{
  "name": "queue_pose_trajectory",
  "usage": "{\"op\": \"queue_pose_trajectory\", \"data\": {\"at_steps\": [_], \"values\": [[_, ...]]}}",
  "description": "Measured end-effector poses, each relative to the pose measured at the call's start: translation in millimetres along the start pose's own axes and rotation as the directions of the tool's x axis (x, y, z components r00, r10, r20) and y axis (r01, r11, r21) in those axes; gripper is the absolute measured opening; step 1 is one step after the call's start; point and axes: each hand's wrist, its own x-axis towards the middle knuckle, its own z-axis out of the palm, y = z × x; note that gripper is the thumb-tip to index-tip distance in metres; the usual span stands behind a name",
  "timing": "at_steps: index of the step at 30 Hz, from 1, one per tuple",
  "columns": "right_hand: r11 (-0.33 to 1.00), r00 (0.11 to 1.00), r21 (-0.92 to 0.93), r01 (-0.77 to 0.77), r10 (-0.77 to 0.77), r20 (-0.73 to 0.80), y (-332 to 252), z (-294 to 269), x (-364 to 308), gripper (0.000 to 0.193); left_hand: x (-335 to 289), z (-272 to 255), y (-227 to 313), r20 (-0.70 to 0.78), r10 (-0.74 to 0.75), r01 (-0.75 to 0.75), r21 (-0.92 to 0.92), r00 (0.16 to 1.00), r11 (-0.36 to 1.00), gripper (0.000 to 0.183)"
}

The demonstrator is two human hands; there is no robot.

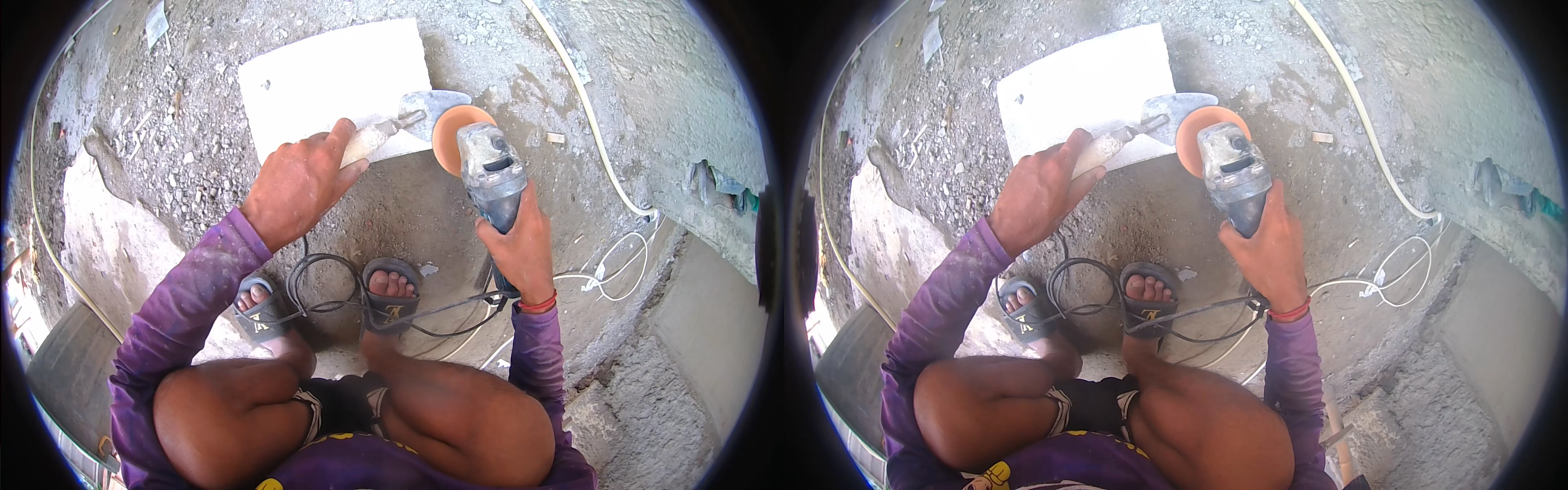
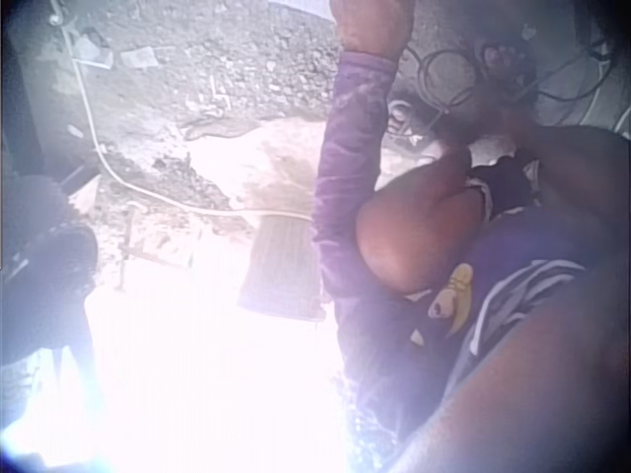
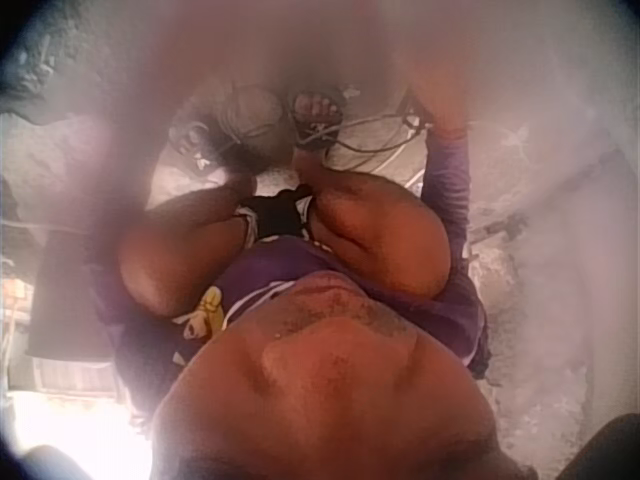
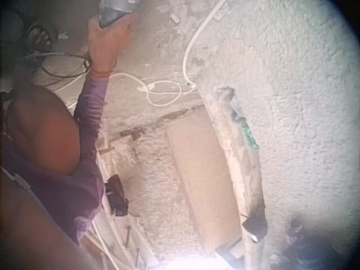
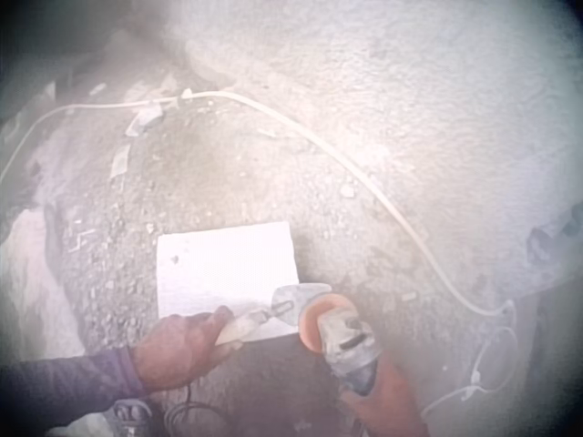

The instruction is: The person sits on the floor and uses an angle grinder to smooth the edges of a white tile. They hold the tile with a trowel in the left hand and operate the grinder with the right hand, moving the tool along the tile edges.

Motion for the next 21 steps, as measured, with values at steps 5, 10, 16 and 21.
{"op": "queue_pose_trajectory", "data": {"at_steps": [5,10,16,21], "values": [[0.998,0.999,0.064,-0.007,0.01,-0.044,2,0,2,0.057,0,0,1,0.001,-0.002,0.002,-0.01,1.0,1.0,0.042],[0.999,0.999,0.04,-0.005,0.007,-0.038,0,-2,2,0.056,1,-1,0,0.001,0.004,-0.004,-0.005,1.0,1.0,0.041],[0.999,1.0,0.042,0.001,-0.001,-0.008,-5,1,0,0.055,0,-2,3,-0.001,0.004,-0.004,-0.012,1.0,1.0,0.042],[0.999,1.0,0.048,0.02,-0.019,-0.018,-7,4,0,0.055,-1,-2,3,-0.003,-0.006,0.006,-0.014,1.0,1.0,0.04]]}}
